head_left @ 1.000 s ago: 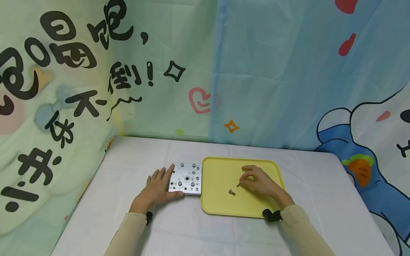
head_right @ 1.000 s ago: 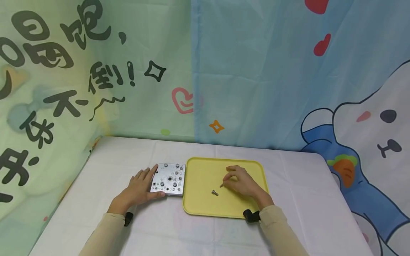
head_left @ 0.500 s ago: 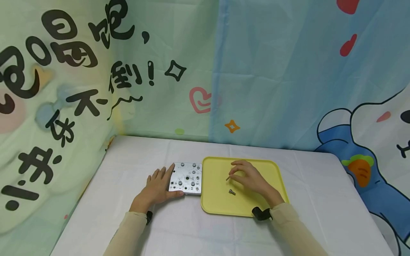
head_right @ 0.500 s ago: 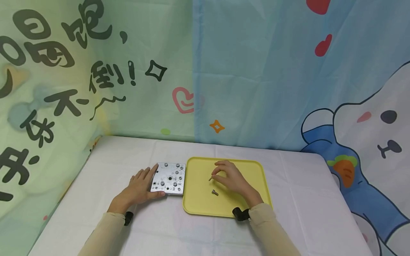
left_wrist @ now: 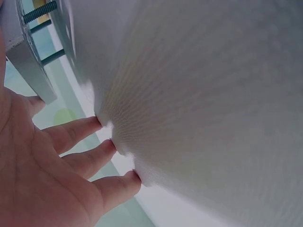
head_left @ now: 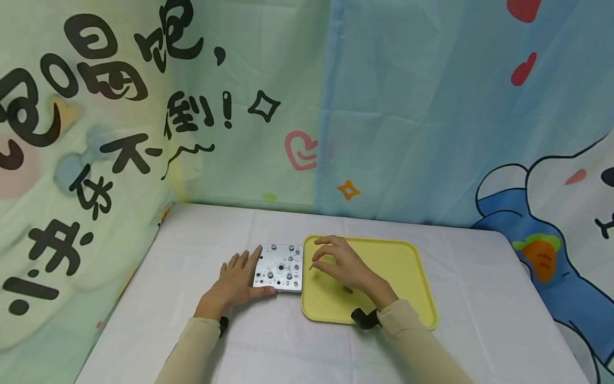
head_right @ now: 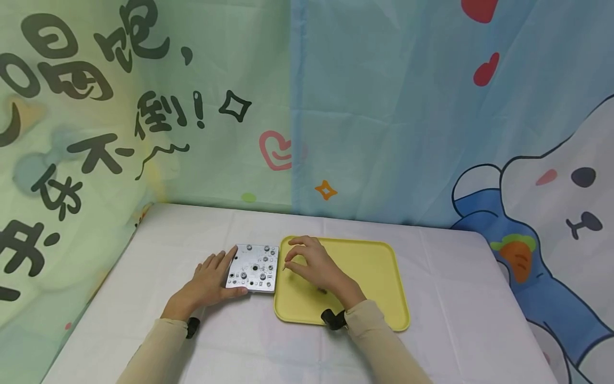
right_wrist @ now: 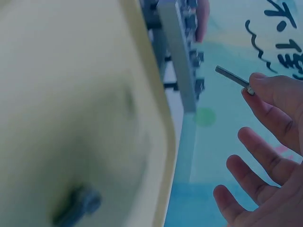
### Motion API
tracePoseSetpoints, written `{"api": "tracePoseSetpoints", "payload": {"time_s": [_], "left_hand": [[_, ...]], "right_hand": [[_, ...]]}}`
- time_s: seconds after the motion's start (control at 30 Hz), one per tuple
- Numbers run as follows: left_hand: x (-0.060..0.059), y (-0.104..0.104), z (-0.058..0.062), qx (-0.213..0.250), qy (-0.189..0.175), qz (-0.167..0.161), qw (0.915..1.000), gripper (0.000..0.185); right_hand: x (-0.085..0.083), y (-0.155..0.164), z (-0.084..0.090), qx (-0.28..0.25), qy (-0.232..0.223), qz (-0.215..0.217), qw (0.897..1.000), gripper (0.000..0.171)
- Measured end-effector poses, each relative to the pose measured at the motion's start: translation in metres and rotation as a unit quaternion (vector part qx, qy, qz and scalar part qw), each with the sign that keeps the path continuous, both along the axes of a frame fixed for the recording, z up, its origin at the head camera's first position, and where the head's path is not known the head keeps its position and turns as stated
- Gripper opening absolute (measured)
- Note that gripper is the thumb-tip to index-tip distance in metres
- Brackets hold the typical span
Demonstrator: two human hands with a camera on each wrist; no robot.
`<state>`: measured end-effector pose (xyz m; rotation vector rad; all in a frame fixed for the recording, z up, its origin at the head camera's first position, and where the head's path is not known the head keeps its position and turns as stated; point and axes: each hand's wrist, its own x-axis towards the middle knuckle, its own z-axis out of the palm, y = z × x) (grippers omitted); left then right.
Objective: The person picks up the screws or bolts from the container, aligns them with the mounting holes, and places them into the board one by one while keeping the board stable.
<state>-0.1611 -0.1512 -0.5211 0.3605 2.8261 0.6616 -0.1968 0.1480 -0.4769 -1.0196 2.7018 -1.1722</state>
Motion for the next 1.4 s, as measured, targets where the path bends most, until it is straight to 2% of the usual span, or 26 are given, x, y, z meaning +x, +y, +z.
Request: {"api": "tracePoseSetpoints", "payload": {"time_s": [0.3, 0.57, 1.03, 1.4], "left_hand": [[0.001, 0.001, 0.002, -0.004, -0.001, 0.002, 1.0000, 0.112], [0.002, 0.001, 0.005, -0.003, -0.004, -0.002, 1.0000, 0.110], [0.000, 0.000, -0.001, -0.005, -0.002, -0.001, 1.0000, 0.111], [-0.001, -0.001, 0.000, -0.007, 0.002, -0.007, 0.9999, 0.111]], "right_hand": [[0.001, -0.034, 0.003, -0.004, 0.005, 0.024, 1.000, 0.004], [0.004, -0.055, -0.002, 0.021, 0.013, 0.041, 0.999, 0.004], [0.008, -0.067, -0.012, 0.061, 0.000, 0.052, 0.997, 0.004], [0.011, -0.070, -0.012, 0.065, 0.011, 0.061, 0.996, 0.005]]}}
